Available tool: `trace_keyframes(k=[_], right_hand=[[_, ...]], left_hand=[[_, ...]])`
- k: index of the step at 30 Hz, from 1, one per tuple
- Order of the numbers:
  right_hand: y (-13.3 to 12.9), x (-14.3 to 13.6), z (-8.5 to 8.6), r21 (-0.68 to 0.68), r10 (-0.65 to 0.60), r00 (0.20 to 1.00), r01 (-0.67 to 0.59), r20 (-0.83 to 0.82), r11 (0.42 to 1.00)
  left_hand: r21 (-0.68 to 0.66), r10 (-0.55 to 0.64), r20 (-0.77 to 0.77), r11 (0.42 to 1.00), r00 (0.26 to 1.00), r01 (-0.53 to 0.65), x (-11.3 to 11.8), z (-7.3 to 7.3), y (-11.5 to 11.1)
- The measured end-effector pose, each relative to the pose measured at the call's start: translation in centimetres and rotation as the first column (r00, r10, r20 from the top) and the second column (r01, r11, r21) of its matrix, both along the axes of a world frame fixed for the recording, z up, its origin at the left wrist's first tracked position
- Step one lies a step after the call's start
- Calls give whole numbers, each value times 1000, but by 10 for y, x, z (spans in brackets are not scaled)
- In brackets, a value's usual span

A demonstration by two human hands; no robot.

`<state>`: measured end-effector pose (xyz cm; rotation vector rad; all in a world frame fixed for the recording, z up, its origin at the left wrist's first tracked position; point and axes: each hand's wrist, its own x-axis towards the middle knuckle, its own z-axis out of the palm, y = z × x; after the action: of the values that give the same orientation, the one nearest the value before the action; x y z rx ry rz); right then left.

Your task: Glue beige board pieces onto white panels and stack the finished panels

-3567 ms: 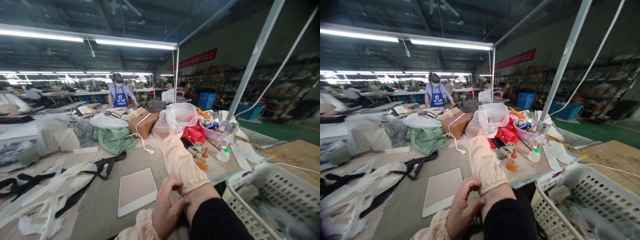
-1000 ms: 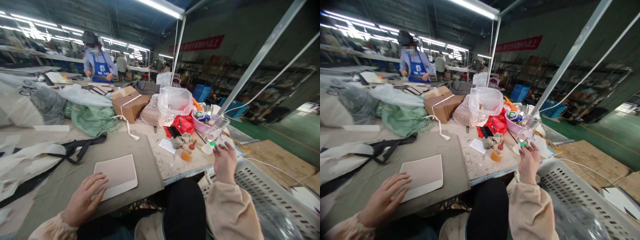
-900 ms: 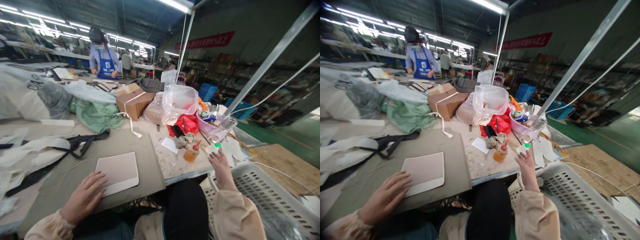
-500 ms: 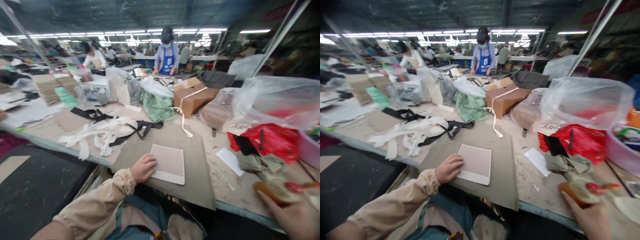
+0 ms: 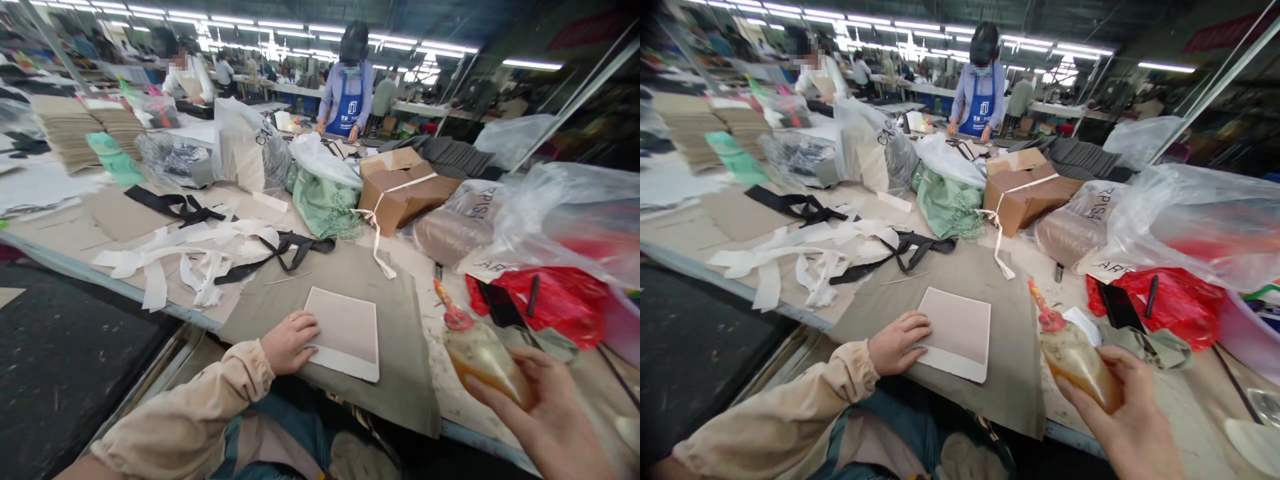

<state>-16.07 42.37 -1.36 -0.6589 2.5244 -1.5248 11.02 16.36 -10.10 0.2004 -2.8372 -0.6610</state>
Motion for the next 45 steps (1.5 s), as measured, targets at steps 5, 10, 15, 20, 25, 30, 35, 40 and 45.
trace_keyframes(k=[5, 10, 15, 20, 25, 30, 35, 40, 45], right_hand=[[-60, 43, -16, -13, 276, 959, -276, 56, 961], [-91, 64, -45, 17, 194, 955, -195, -225, 981], [-98, 77, -66, 57, 265, 834, -272, -484, 961], [-113, 90, -70, 86, 332, 744, -350, -580, 933], [-125, 100, -73, 99, 342, 735, -353, -585, 930], [-131, 106, -79, 107, 350, 741, -356, -573, 928], [-137, 109, -78, 97, 342, 745, -353, -573, 931], [-141, 111, -79, 104, 338, 763, -340, -551, 935], [-142, 114, -80, 112, 338, 779, -331, -527, 937]], left_hand=[[-5, 18, 2, 1000, 1000, -18, 3, -3, 0], [-2, 34, 24, 999, 999, -34, 3, -2, -1], [-1, 35, 41, 999, 999, -35, 3, -3, -1], [-6, 34, 26, 999, 999, -34, 2, -3, -1], [-16, 42, 0, 999, 999, -42, 1, -5, 0], [-5, 49, 32, 999, 998, -49, 2, -5, 1], [3, 59, 14, 998, 998, -60, 1, -6, 1], [6, 63, 34, 998, 997, -63, 1, -6, 1], [15, 53, 15, 998, 998, -53, 1, -3, 0]])
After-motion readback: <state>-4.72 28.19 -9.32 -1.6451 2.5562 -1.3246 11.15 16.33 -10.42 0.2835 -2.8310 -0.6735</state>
